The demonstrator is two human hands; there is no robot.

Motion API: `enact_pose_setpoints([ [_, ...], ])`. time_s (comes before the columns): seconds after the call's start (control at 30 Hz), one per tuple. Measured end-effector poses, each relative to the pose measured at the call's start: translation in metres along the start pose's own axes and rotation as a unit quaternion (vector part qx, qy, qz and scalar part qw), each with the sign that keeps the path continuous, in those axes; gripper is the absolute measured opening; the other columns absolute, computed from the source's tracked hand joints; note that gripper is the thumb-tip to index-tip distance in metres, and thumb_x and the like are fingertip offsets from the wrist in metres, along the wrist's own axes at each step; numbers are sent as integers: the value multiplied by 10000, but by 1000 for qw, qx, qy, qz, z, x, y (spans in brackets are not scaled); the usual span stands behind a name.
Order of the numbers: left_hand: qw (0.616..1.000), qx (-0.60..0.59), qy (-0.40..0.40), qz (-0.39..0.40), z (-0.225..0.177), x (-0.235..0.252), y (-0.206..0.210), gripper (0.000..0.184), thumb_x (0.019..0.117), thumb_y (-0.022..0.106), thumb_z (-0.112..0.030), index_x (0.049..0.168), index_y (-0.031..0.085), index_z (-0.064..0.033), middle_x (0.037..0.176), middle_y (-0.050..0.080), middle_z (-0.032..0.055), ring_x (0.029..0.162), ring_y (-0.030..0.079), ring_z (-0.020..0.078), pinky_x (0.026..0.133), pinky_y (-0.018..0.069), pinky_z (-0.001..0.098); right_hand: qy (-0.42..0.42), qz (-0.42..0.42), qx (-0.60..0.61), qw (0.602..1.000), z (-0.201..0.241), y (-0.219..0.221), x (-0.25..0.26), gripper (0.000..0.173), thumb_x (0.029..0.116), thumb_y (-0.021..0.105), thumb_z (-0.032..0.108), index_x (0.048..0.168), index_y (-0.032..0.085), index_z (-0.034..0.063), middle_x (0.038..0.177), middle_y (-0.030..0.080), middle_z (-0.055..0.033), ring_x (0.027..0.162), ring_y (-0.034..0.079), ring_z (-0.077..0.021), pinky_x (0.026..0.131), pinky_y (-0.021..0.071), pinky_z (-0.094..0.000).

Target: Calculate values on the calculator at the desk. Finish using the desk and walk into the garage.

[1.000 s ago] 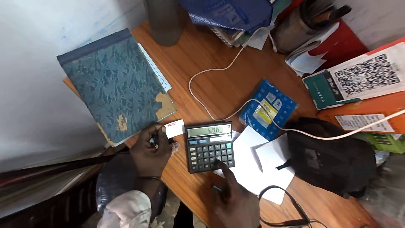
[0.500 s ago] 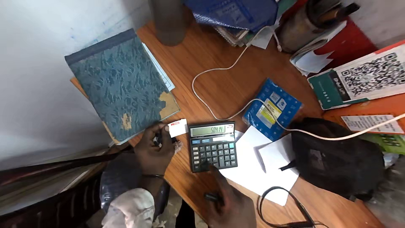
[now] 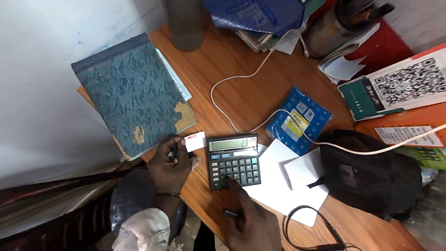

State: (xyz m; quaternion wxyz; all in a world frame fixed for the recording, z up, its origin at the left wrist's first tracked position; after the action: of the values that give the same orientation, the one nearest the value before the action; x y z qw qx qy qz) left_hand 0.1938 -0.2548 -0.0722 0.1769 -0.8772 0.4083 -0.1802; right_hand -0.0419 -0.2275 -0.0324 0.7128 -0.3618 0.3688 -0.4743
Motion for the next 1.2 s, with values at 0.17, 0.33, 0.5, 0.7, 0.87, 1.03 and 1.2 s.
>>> enact_pose_setpoints([
  [0.17,1000,-2,-2,-6,1,0,-1,174,959,666,-134,1067,691,0,948,703,-7,837,637,-40,752,538,139,30,-4,9,999,-10,-9,-3,568,790,689,290,1319,698,86,625,654,8,435,530,-141,406,447,-376],
  [0.33,1000,5,2,-1,2,0,-1,177,968,664,-137,1084,690,-6,954,709,-1,833,642,-30,749,543,151,52,-26,1,998,-25,-16,1,567,810,653,299,1332,686,79,556,587,35,405,472,-125,392,418,-373],
  [0.5,1000,-1,-3,2,3,0,0,173,975,662,-135,1087,688,-5,958,704,-3,834,640,-27,751,546,152,29,-48,1,998,-21,-17,5,546,815,639,313,1304,707,81,550,581,35,398,453,-109,383,402,-349],
  [0.7,1000,-5,-4,1,2,0,0,171,969,666,-134,1090,685,-15,949,701,-22,816,633,-37,723,539,140,9,-38,-7,999,-9,-12,10,545,802,649,303,1303,714,100,599,639,22,436,531,-135,403,441,-366],
  [0.87,1000,-4,2,-2,0,0,-1,173,968,667,-132,1081,685,-2,953,708,-12,838,646,-33,757,550,146,-18,-51,-33,998,2,-12,22,517,803,630,326,1268,738,127,604,639,19,453,558,-146,408,450,-364],
  [1.03,1000,-2,-1,2,1,0,0,177,961,667,-125,1087,684,-2,958,702,-7,829,634,-39,746,540,140,-36,-44,-36,998,5,-11,31,535,789,630,290,1293,725,140,651,665,23,474,571,-136,412,456,-360],
  [1.2,1000,-7,-4,3,2,0,0,172,957,665,-126,1083,686,-10,959,707,-13,838,640,-32,750,544,148,-31,-33,-64,997,7,-6,34,540,761,638,298,1277,738,169,672,689,19,505,622,-155,419,476,-381],
])
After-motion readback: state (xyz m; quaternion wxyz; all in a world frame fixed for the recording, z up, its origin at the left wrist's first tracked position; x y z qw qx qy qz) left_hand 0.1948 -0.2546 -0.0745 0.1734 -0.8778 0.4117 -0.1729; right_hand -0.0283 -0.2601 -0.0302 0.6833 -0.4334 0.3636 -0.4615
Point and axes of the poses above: each hand's wrist, its own x-axis towards the middle knuckle, its own y-axis out of the palm, z = x × y, the point moved 10 cm from there along x, towards the middle knuckle
